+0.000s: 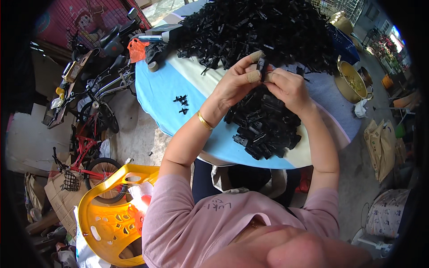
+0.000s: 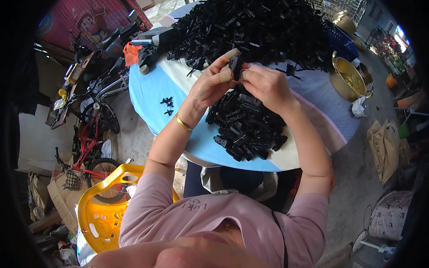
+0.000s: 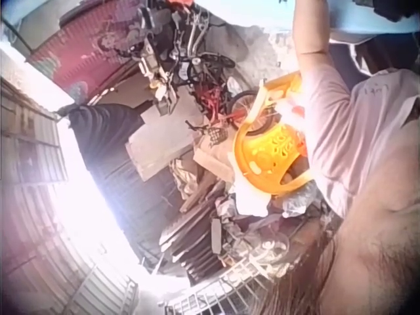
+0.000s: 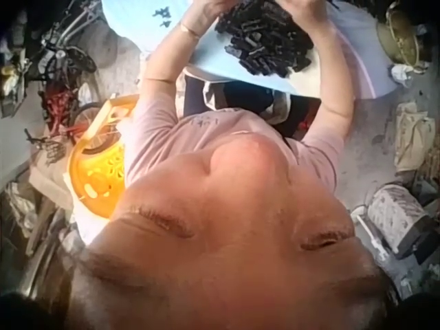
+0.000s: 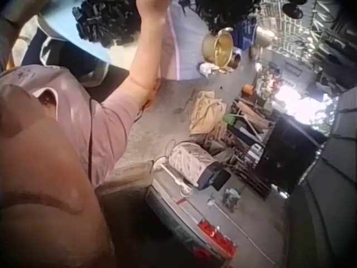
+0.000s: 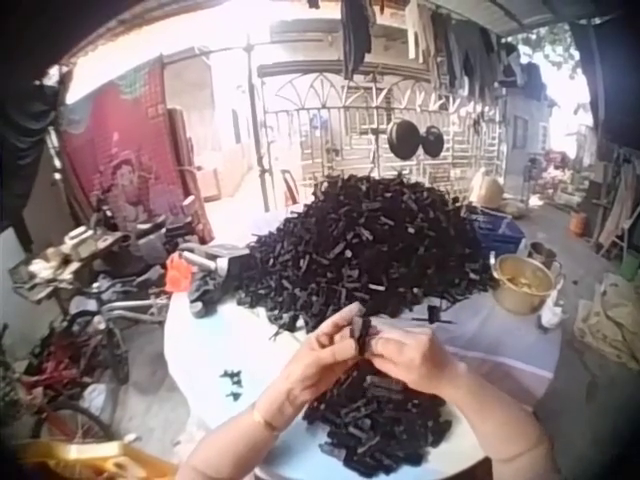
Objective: Assembling small black plastic components by hand at a workbench.
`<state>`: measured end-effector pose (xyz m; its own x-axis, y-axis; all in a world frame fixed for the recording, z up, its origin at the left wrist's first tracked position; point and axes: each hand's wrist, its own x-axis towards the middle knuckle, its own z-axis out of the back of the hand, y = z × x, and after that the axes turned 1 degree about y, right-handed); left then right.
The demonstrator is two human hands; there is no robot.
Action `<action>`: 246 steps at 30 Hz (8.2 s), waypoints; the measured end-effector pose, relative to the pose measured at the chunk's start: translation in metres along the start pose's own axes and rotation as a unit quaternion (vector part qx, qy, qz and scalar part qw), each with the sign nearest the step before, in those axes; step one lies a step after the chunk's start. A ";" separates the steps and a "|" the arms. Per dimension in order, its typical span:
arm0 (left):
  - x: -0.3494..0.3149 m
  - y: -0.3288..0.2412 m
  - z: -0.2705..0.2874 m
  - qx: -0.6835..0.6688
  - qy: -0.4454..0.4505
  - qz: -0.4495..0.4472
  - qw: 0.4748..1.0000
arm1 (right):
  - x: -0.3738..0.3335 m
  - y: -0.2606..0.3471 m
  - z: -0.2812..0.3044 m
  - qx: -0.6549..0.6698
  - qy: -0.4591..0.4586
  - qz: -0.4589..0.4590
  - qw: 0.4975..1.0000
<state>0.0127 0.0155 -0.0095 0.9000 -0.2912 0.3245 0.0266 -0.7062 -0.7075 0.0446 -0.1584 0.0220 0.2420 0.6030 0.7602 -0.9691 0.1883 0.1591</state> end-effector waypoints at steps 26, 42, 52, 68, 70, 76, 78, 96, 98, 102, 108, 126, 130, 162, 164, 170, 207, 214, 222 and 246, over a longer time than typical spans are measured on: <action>-0.010 0.007 -0.026 0.546 -0.128 -0.291 0.775 | 0.001 0.018 0.003 0.273 0.064 -0.349 0.894; -0.006 -0.002 -0.016 0.032 -0.061 0.011 0.998 | 0.001 0.011 0.014 0.168 -0.032 -0.148 0.974; -0.011 0.004 -0.026 0.333 -0.006 -0.091 0.938 | -0.002 0.008 0.006 0.260 0.032 -0.313 0.913; -0.009 0.004 -0.022 0.345 -0.087 -0.100 0.929 | 0.001 0.018 0.011 0.330 0.083 -0.355 0.871; -0.009 0.004 -0.024 0.328 -0.075 -0.113 0.935 | -0.001 0.018 0.010 0.305 0.084 -0.347 0.883; -0.012 0.009 -0.023 0.340 -0.076 -0.161 0.923 | 0.000 0.020 0.004 0.308 0.054 -0.344 0.885; -0.014 0.011 -0.024 0.378 -0.079 -0.179 0.905 | -0.002 0.020 0.005 0.338 0.041 -0.362 0.868; -0.011 0.000 -0.026 0.496 0.076 -0.076 0.862 | -0.057 -0.125 0.024 -0.287 0.223 -0.408 0.838; -0.008 0.004 -0.017 0.389 -0.007 -0.066 0.919 | -0.043 -0.108 0.025 -0.210 0.176 -0.394 0.877; -0.002 0.001 -0.005 0.297 -0.086 -0.034 0.951 | -0.015 -0.050 0.017 0.056 0.043 -0.284 0.956; -0.001 -0.006 -0.007 0.109 0.036 -0.015 0.993 | -0.001 0.001 0.006 0.116 0.060 -0.123 0.984; -0.008 0.007 -0.025 0.324 -0.031 -0.142 0.935 | -0.004 0.011 0.003 0.302 0.043 -0.312 0.900; -0.009 0.008 -0.027 0.350 -0.055 -0.161 0.921 | -0.002 0.017 0.002 0.299 0.025 -0.331 0.894; -0.008 -0.010 -0.023 0.225 -0.041 -0.055 0.972 | -0.007 -0.012 0.026 0.388 -0.099 -0.324 0.857; -0.009 -0.014 -0.022 0.136 -0.006 0.031 0.990 | -0.008 -0.015 0.030 0.506 -0.070 -0.306 0.803; -0.009 -0.006 -0.016 0.102 -0.057 0.077 0.990 | -0.005 -0.007 0.019 0.354 -0.017 -0.282 0.892; -0.010 0.001 -0.026 0.343 -0.085 -0.117 0.928 | -0.006 0.016 0.008 0.280 0.019 -0.295 0.913; -0.013 0.008 -0.021 0.404 -0.088 -0.158 0.897 | -0.003 0.022 0.008 0.236 0.031 -0.316 0.919; -0.010 0.011 -0.023 0.591 -0.068 -0.280 0.753 | -0.001 0.007 0.014 0.227 0.056 -0.308 0.922; -0.004 0.011 -0.012 0.344 -0.090 -0.036 0.934 | -0.054 -0.127 0.039 -0.194 0.155 -0.458 0.854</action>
<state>0.0040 0.0010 -0.0108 0.9422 -0.1019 0.3191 0.3068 -0.1200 -0.9442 0.1522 -0.2455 -0.0148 0.9491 0.2296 0.2157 -0.2924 0.8968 0.3320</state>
